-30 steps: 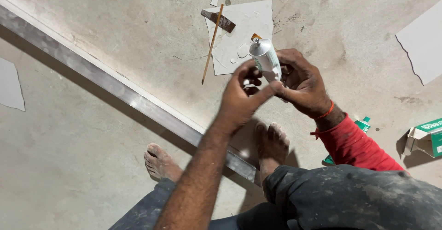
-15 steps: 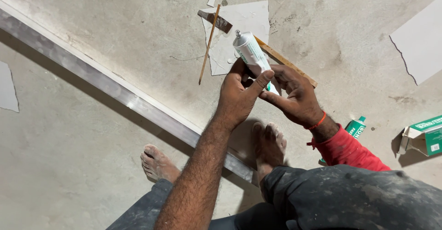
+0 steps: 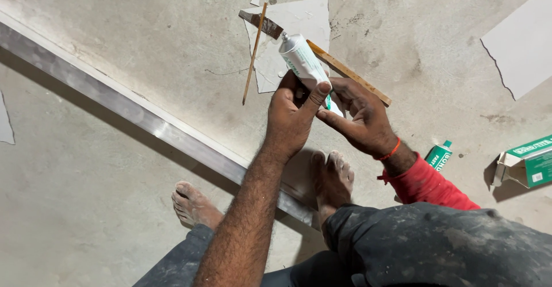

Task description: The person sits on the floor, opens a white adhesive paste tube and squeezes paste onto a sheet of paper, then opens a green adhesive tube and adds paste beside it. They use a flat wooden stick to mix and spread the paste on the paper next to metal trim strips.

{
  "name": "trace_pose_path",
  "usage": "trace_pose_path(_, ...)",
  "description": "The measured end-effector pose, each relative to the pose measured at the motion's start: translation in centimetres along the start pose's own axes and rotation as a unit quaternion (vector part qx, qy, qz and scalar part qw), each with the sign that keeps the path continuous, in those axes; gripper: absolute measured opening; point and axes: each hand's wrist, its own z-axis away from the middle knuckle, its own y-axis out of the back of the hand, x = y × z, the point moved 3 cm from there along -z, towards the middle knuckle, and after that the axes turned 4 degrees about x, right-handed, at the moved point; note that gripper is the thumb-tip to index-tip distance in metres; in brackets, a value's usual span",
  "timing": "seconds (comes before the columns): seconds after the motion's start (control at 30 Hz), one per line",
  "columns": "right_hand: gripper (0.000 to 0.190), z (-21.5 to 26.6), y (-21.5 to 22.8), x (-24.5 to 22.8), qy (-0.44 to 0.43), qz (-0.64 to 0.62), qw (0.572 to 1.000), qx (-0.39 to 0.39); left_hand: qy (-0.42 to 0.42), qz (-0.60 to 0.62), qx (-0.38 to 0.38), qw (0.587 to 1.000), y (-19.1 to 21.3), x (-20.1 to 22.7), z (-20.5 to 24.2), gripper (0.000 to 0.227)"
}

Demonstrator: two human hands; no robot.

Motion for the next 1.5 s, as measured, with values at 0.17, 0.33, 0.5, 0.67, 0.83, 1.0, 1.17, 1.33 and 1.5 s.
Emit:
trace_pose_path(0.17,0.066,-0.2,1.0,-1.1,-0.031,0.054,0.997,-0.036,-0.007,0.021,0.001,1.0,1.5,1.2,-0.4,0.074)
trace_pose_path(0.33,0.065,0.3,0.7,-0.9,-0.049,0.094,0.994,-0.029,-0.014,-0.002,-0.039,0.999,1.5,1.6,-0.2,0.074)
trace_pose_path(0.5,0.055,0.6,0.1,-0.7,-0.049,-0.007,0.998,-0.035,-0.037,0.048,-0.095,0.994,0.9,1.4,0.4,0.075)
trace_pose_path(0.67,0.057,1.1,0.0,0.0,-0.073,-0.088,0.993,-0.027,-0.05,0.08,-0.091,0.991,0.2,0.9,0.7,0.069)
trace_pose_path(0.83,0.06,1.1,0.0,0.0,-0.059,-0.063,0.996,-0.009,-0.037,0.101,-0.079,0.991,-0.6,0.2,0.6,0.062)
trace_pose_path(1.0,0.064,1.1,0.2,0.7,-0.097,-0.118,0.988,0.01,-0.053,0.104,-0.065,0.991,-0.8,0.2,0.5,0.057)
trace_pose_path(1.17,0.066,1.1,0.4,1.2,-0.082,-0.114,0.99,0.004,-0.048,0.09,-0.063,0.993,-0.9,0.1,0.5,0.059)
trace_pose_path(1.33,0.064,1.1,0.4,2.0,-0.088,-0.111,0.99,-0.006,-0.037,0.031,-0.053,0.997,-0.7,-0.2,0.4,0.056)
trace_pose_path(1.5,0.065,1.1,0.5,2.1,-0.093,-0.141,0.986,0.007,-0.045,0.019,-0.048,0.998,-0.8,-0.2,0.2,0.055)
